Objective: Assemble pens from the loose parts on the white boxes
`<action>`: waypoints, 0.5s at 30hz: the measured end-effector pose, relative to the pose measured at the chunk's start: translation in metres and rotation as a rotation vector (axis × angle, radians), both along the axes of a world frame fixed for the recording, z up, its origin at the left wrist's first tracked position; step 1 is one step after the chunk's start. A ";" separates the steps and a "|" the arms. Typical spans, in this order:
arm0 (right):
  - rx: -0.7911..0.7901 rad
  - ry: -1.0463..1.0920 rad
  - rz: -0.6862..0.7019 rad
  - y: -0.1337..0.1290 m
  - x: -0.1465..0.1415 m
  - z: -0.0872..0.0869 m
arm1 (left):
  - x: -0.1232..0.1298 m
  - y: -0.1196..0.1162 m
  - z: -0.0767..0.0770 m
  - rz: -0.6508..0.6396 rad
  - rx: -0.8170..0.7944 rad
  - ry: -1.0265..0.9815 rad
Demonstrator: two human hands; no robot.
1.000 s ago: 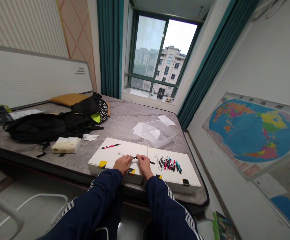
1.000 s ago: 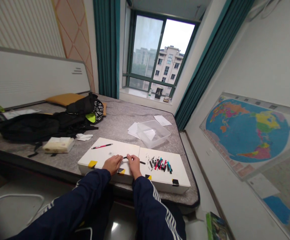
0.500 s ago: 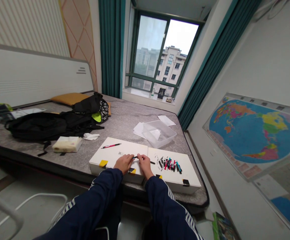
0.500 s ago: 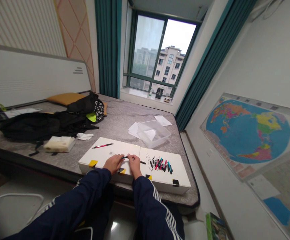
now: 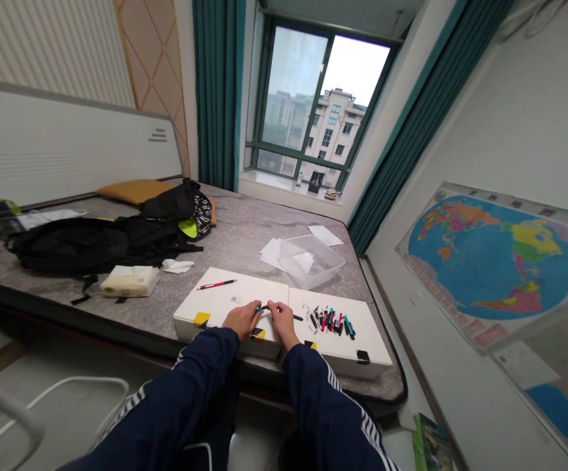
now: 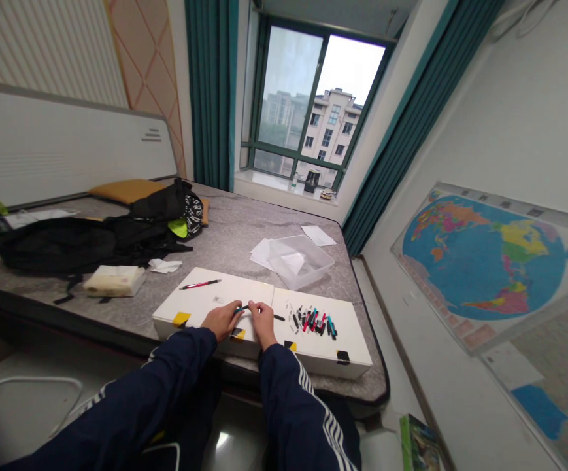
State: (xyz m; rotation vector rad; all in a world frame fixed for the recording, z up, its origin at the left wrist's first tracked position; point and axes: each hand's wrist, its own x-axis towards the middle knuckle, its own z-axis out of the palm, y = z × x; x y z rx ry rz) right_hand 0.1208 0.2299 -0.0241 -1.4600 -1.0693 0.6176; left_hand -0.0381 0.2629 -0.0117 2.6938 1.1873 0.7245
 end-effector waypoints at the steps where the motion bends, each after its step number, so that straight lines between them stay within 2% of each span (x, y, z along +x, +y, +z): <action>1: -0.002 0.003 0.000 0.000 0.000 0.001 | 0.000 0.000 0.000 -0.007 0.004 -0.004; 9: 0.003 -0.008 -0.002 -0.001 -0.002 0.005 | 0.001 -0.001 0.006 -0.025 0.116 0.022; 15: -0.002 -0.025 0.015 0.000 -0.001 0.002 | 0.001 -0.002 0.005 -0.027 0.035 0.022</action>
